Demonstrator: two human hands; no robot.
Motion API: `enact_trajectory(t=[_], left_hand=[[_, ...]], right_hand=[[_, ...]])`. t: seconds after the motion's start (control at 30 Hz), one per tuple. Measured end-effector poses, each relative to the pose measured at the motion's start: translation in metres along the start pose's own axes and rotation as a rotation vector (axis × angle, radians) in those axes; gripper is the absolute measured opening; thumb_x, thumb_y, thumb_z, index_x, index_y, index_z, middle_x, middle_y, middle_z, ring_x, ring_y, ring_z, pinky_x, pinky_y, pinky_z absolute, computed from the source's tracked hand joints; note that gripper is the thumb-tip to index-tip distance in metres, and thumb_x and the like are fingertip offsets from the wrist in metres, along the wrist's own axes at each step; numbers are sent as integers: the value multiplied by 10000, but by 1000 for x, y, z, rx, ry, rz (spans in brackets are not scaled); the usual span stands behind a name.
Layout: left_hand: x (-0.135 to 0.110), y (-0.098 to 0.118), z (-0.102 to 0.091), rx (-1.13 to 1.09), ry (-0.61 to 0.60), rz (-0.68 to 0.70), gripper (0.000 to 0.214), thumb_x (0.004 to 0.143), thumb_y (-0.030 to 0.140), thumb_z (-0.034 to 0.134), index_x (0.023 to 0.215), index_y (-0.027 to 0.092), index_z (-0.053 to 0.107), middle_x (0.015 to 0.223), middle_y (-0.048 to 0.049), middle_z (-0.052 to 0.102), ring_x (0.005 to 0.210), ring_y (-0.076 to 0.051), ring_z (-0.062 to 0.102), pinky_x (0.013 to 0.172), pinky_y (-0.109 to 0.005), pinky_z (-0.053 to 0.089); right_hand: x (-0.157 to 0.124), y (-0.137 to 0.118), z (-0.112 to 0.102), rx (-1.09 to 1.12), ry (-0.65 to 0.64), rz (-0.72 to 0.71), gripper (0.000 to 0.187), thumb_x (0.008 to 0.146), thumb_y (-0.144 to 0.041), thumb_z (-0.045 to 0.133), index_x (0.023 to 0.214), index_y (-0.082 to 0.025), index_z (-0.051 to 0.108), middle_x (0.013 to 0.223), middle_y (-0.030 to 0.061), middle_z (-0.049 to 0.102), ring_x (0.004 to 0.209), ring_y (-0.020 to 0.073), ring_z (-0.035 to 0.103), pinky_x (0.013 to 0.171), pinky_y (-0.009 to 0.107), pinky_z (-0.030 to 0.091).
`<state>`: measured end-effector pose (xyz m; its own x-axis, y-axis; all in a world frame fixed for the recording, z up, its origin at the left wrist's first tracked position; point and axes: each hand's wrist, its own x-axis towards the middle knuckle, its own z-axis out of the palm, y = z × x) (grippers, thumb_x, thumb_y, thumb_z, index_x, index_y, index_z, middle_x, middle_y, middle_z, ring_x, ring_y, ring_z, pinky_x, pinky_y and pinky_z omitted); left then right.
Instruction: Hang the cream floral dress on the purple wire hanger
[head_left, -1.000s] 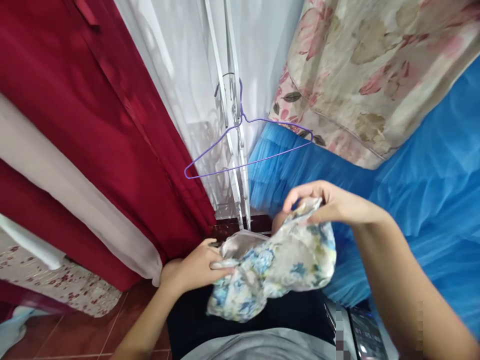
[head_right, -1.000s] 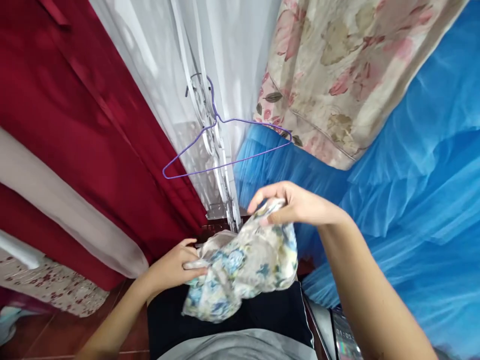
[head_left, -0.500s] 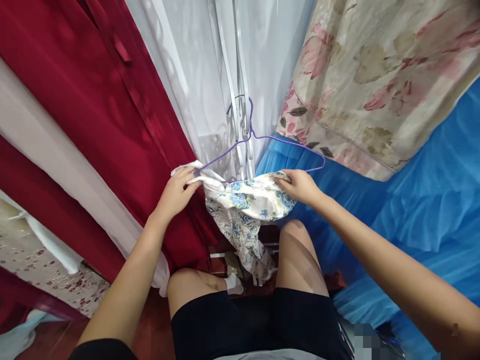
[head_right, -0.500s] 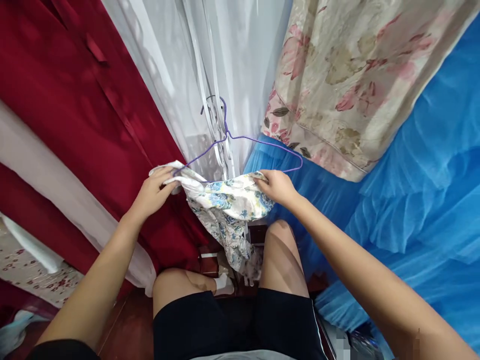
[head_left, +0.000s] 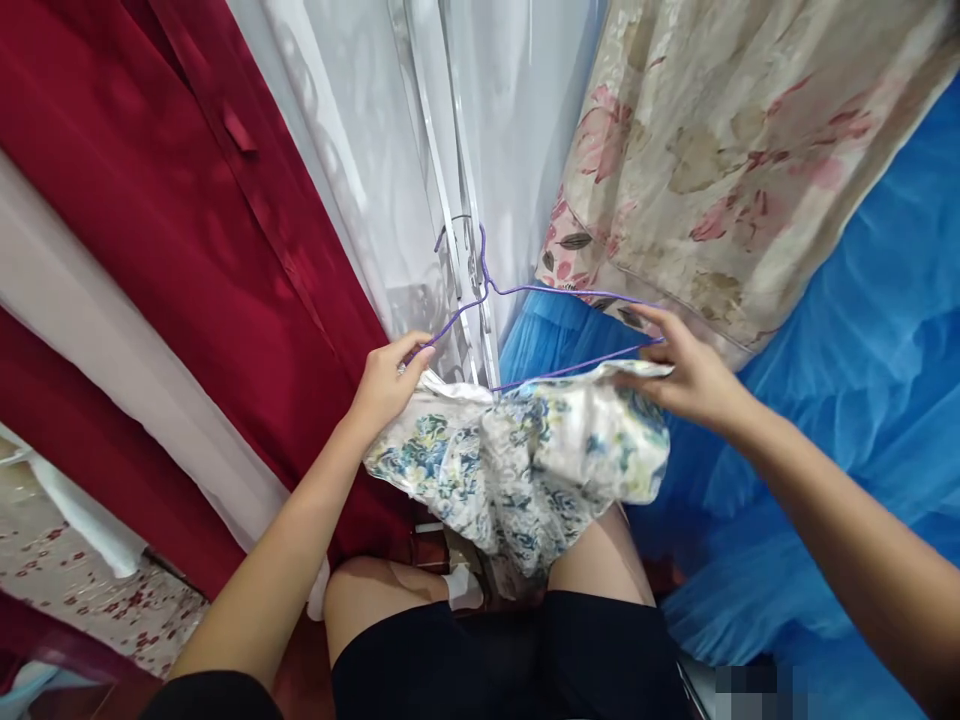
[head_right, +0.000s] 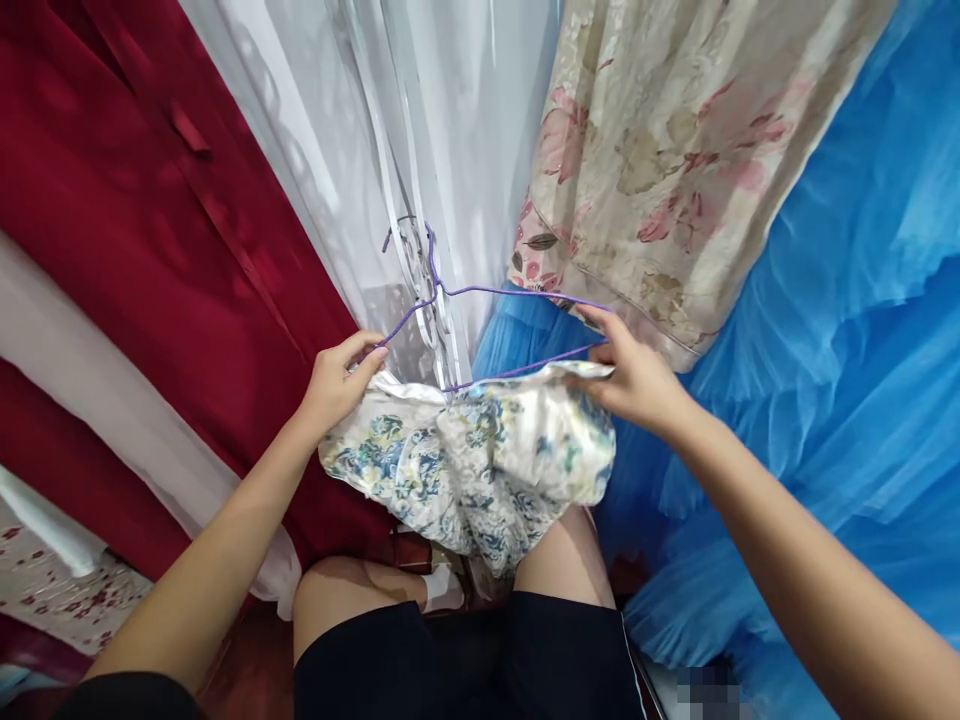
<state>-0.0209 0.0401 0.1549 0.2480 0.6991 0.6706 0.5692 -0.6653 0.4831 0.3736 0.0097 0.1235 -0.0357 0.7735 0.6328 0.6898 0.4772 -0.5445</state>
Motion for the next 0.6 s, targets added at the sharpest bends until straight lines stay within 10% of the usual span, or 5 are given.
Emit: enact_trajectory(t=[0.17, 0.37, 0.6], left_hand=[[8, 17, -4, 110, -47, 34, 214, 938, 296, 520, 773, 194, 612, 759, -8, 554, 718, -176, 505, 688, -285, 367], [12, 14, 3, 135, -21, 57, 223, 914, 241, 499, 700, 192, 539, 798, -23, 541, 739, -178, 511, 714, -305, 391], [13, 5, -7, 236, 143, 96, 171, 920, 270, 530, 792, 195, 615, 1057, -72, 606, 1009, -214, 589, 914, -329, 457]], right_hand=[[20, 18, -22, -95, 19, -97, 547, 782, -225, 783, 1308, -185, 640, 797, 108, 754, 689, 206, 660, 661, 334, 435], [15, 24, -29, 187, -115, -2, 837, 777, -376, 753, 1519, -124, 459, 692, 91, 709, 555, 159, 600, 558, 322, 403], [37, 7, -34, 238, -155, 110, 213, 860, -177, 649, 984, -67, 782, 822, 83, 769, 669, 113, 641, 631, 243, 432]])
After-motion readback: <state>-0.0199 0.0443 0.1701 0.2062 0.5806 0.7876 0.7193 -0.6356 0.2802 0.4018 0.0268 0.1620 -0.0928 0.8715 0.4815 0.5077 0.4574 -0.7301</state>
